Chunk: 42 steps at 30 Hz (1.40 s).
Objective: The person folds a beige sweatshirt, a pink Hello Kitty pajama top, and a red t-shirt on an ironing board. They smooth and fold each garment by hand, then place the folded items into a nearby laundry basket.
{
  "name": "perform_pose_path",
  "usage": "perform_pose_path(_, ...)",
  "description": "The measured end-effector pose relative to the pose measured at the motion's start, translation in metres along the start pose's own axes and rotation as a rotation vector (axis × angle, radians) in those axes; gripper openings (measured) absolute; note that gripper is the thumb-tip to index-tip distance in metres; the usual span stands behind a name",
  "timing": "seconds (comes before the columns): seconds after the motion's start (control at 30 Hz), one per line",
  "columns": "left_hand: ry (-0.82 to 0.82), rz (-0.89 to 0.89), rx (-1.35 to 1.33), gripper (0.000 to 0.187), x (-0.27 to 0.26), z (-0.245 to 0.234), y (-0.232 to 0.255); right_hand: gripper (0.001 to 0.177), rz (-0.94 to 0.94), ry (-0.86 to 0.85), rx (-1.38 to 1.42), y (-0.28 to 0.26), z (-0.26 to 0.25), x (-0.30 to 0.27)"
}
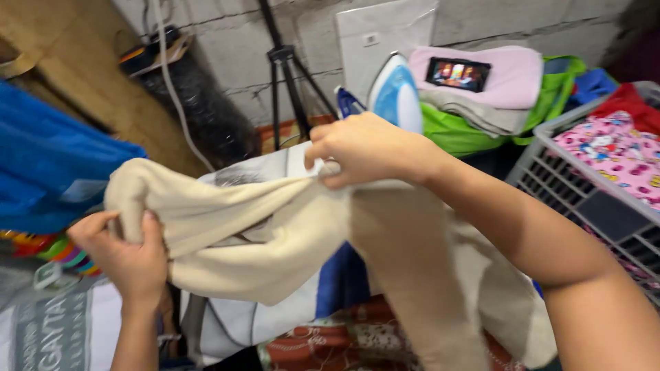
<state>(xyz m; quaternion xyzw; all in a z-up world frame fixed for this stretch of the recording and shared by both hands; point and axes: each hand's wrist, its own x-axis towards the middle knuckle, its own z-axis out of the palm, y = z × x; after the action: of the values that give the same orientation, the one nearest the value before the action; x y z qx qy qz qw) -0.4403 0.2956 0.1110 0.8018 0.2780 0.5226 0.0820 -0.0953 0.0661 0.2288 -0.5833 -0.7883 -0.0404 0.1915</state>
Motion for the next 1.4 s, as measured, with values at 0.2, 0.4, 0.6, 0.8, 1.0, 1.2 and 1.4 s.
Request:
perform_pose_path(0.2,-0.485,0.059,0.635,0.057,-0.03,0.017,-0.03,0.028,0.102,0.12,-0.268,-0.008,0.104,0.009)
perform_pose_path(0.4,-0.788,0.111,0.051,0.045,-0.053,0.093,-0.01,0.068,0.536,-0.186,-0.269,-0.047,0.183,-0.044)
perform_pose_path(0.6,-0.697,0.091,0.083,0.035,-0.026,0.131,0.014,0.045,0.517,-0.082,-0.298,-0.054,0.192,-0.063)
perform_pose_path(0.8,-0.464,0.285,-0.06,0.031,0.04,0.094,0.072,0.045,0.493,0.27,0.047,-0.052,0.128,-0.031)
perform_pose_path(1.0,-0.296,0.625,0.007,0.035,0.087,0.038,0.13,0.045,0.303,0.213,0.028,-0.044,0.067,0.036)
perform_pose_path(1.2,-0.029,0.517,0.3,0.026,0.115,-0.008,0.095,0.044,0.516,-0.342,-0.039,-0.04,0.038,0.029)
perform_pose_path(1.4,-0.193,0.253,0.135,0.015,0.091,0.002,0.057,0.026,0.477,0.152,-0.147,-0.028,0.04,0.064)
